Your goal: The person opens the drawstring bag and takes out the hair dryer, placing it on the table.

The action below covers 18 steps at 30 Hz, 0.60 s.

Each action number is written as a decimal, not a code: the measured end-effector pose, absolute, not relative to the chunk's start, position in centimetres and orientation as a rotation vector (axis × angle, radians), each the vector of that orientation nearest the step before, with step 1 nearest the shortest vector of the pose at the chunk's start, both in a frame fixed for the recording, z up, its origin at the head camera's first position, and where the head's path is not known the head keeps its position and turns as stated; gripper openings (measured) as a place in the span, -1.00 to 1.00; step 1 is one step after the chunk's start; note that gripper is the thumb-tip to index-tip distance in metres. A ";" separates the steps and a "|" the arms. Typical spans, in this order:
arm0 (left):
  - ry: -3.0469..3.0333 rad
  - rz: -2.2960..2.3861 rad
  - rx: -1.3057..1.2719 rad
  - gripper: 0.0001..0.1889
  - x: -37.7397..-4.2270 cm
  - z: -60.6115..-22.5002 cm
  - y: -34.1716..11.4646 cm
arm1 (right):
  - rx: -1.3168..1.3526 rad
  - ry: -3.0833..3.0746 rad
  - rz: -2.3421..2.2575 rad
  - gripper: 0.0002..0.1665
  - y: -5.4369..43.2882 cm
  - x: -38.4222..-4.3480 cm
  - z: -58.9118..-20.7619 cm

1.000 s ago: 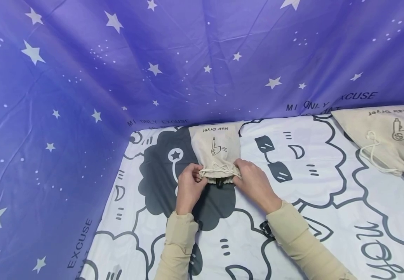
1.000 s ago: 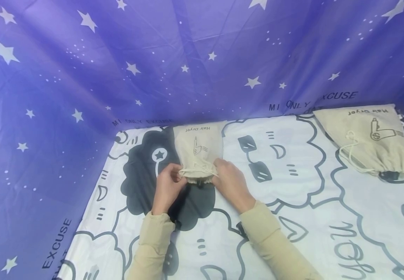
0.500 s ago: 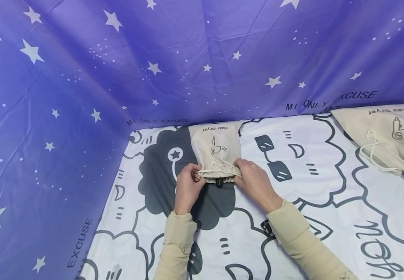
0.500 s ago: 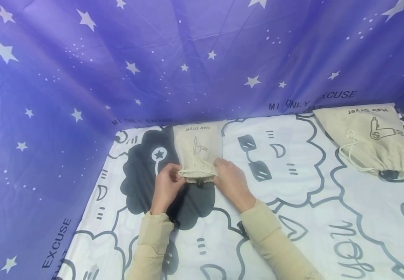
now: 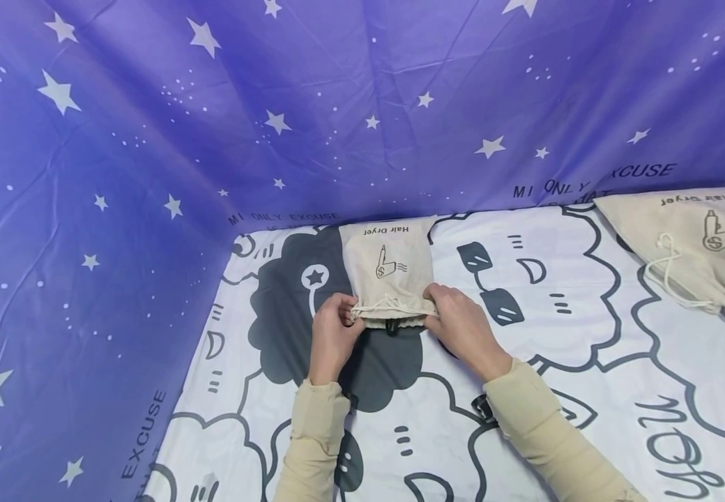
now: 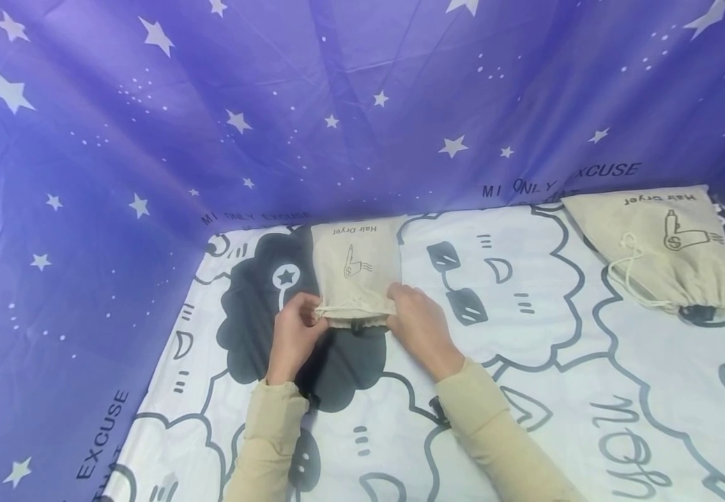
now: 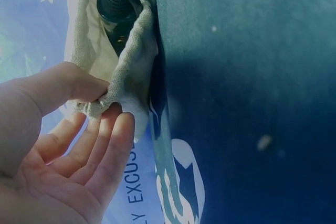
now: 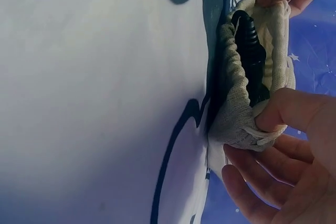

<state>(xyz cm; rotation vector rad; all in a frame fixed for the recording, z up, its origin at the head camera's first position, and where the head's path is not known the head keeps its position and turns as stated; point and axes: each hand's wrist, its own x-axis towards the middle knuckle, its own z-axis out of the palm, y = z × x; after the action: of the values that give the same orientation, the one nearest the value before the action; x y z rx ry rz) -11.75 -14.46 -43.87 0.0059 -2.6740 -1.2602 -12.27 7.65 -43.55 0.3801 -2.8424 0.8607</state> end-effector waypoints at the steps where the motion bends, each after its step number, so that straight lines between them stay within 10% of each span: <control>1: -2.675 -1.267 0.003 -0.73 -11.8 -43.9 -14.5 | 0.377 -2.845 0.860 -0.74 7.7 -12.3 -43.6; 18: -2.648 -1.260 0.031 -0.76 -11.6 -44.1 -15.5 | 0.388 -2.848 0.828 -0.77 8.5 -12.7 -44.2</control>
<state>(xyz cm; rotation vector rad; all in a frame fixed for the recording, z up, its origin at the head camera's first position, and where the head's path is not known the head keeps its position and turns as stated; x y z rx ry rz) -11.63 -15.52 -44.11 0.0306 -2.6483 -1.2601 -12.67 8.45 -44.19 0.3876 -2.8484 0.8280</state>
